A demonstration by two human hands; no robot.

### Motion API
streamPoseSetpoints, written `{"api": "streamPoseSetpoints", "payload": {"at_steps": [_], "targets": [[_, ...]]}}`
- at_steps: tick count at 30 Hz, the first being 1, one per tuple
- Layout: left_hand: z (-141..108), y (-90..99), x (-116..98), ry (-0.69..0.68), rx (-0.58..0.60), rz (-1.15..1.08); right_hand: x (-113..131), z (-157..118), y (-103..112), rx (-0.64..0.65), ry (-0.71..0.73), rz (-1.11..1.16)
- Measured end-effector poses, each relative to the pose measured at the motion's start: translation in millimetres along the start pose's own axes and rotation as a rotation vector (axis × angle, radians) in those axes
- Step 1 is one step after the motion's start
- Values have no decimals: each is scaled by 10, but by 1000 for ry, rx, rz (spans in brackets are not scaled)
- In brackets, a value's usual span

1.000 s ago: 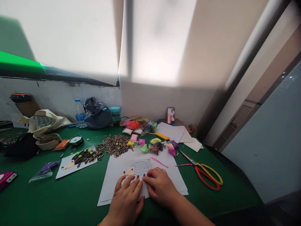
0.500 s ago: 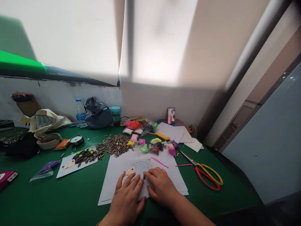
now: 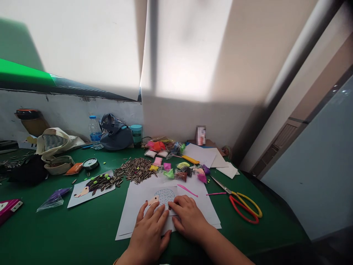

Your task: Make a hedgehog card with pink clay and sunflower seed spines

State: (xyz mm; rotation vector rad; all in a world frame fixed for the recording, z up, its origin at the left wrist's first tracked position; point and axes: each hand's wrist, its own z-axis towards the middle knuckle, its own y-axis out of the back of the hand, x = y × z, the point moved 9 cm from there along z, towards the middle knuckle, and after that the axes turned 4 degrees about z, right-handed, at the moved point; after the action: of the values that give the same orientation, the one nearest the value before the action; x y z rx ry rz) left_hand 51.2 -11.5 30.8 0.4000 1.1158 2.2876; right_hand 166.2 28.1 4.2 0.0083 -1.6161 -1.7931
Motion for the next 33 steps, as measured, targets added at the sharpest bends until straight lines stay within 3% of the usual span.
{"api": "streamPoseSetpoints", "payload": {"at_steps": [15, 33], "targets": [[-1, 0, 5, 5, 14, 5, 76, -42, 73, -89, 67, 14], [-42, -79, 27, 10, 43, 25, 86, -41, 83, -99, 90, 33]]}}
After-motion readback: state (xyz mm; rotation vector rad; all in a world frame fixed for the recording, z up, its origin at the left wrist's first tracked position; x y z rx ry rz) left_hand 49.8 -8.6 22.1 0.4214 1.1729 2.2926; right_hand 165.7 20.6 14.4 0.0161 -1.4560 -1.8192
